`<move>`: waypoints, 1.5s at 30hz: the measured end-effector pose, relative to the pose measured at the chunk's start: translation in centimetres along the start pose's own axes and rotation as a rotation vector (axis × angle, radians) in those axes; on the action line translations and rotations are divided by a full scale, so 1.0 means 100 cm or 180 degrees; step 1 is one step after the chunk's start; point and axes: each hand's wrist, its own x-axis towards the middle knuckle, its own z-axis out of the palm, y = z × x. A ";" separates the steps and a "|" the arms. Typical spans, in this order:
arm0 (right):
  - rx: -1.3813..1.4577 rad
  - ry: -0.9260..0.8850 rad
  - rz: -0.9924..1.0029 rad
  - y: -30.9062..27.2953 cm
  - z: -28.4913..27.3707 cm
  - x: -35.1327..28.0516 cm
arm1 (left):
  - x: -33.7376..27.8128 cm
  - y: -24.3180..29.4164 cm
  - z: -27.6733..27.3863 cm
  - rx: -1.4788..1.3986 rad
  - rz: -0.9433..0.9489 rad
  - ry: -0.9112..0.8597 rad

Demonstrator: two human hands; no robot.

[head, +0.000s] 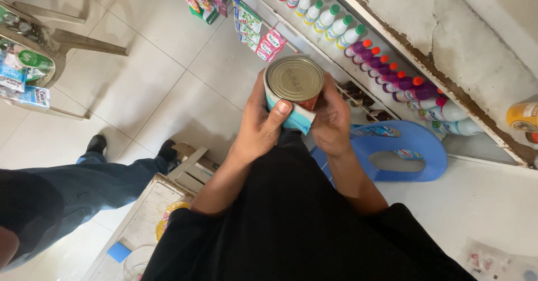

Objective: Wiping a can of corned beef with a cleaning cloth and placing it on a grocery shelf.

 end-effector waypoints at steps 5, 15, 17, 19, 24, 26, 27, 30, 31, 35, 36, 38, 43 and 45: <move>0.0229 0.0116 0.0237 -0.001 0.002 -0.016 | -0.005 -0.003 -0.005 -0.0112 -0.0073 -0.0029; 0.0470 0.0043 0.0538 0.030 -0.028 -0.034 | -0.008 0.005 -0.006 -0.0154 -0.0014 0.0009; 0.0367 0.0065 0.0458 0.012 -0.005 -0.025 | -0.009 0.007 -0.005 -0.0094 0.0012 0.0041; 0.0263 0.0097 0.0378 -0.002 0.009 -0.016 | -0.010 0.008 -0.004 -0.0035 0.0033 0.0065; 0.0058 0.0039 0.0391 -0.010 0.010 -0.020 | -0.011 0.010 -0.001 -0.0013 0.0073 0.0095; 0.0056 0.0046 0.0392 -0.010 0.009 -0.020 | -0.011 0.012 0.001 -0.0010 0.0081 0.0111; 0.0052 0.0051 0.0392 -0.010 0.009 -0.020 | -0.011 0.013 0.001 -0.0007 0.0091 0.0127; 0.0017 0.0103 0.0391 -0.009 0.006 -0.022 | -0.011 0.014 0.001 0.0043 0.0156 0.0091; 0.0018 0.0108 0.0394 -0.007 0.004 -0.024 | -0.012 0.014 0.001 0.0044 0.0151 0.0090; 0.0042 0.0149 0.0402 0.005 -0.008 -0.031 | -0.013 0.014 0.002 -0.0042 0.0166 0.0093; 0.0106 0.0150 0.0388 0.009 -0.012 -0.032 | -0.014 0.014 0.003 -0.0090 0.0167 0.0096; 0.0164 0.0184 0.0389 0.004 -0.003 -0.032 | -0.014 0.017 0.002 -0.0064 0.0172 0.0077; 0.0086 0.0088 0.0315 -0.001 0.001 -0.030 | -0.013 0.018 0.002 0.0117 0.0257 -0.0014; 0.0068 0.0119 0.0218 0.004 0.001 -0.032 | -0.014 0.018 0.003 0.0135 0.0293 -0.0006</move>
